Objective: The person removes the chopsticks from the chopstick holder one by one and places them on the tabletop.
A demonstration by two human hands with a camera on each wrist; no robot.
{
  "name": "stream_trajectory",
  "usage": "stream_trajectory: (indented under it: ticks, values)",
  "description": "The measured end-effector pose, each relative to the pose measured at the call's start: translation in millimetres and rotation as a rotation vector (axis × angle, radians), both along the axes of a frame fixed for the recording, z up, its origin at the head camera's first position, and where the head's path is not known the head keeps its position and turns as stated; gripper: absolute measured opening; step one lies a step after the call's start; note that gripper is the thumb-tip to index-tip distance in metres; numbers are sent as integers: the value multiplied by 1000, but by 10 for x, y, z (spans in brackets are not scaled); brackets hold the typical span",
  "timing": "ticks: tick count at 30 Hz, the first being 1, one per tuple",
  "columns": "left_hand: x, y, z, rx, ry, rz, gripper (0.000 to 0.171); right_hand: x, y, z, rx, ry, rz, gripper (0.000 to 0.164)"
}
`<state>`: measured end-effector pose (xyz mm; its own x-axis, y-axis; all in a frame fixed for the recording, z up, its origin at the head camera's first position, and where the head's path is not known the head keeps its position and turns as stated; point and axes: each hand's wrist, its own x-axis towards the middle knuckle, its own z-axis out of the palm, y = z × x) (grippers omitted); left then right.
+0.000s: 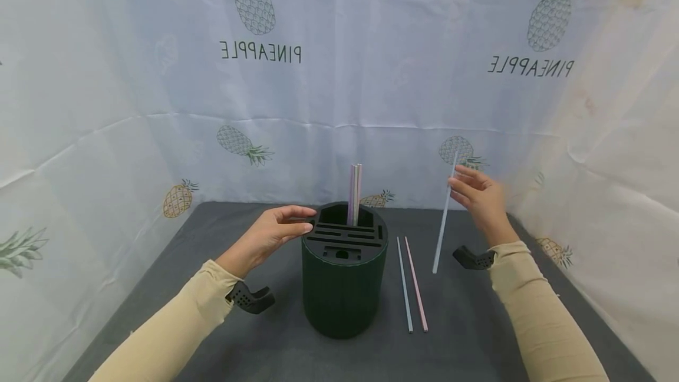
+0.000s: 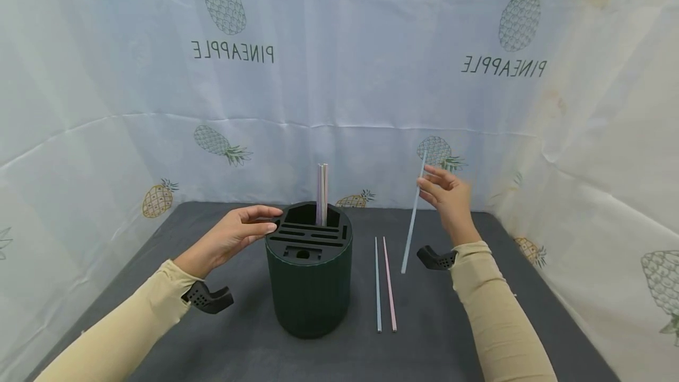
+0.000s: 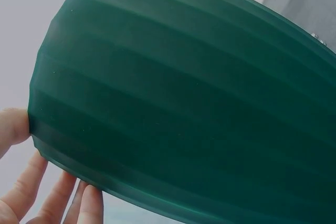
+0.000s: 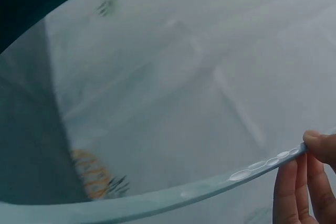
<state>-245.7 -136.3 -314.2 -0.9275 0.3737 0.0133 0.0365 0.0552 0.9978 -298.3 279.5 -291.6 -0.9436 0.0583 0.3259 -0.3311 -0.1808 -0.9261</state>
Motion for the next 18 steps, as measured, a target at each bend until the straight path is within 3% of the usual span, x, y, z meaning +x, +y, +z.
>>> stream_trajectory:
  ticks: [4, 9, 18]
  values:
    - [-1, -8, 3, -3, -2, 0, 49, -84, 79, -358, 165, -108, -19, 31]
    - [-4, -5, -5, 1, -7, 5, 49, -114, 121, -676, 377, -219, -43, 59]
    - [-5, -4, -4, 0, -2, 7, 48, -193, 97, -1049, 506, -338, -23, 54]
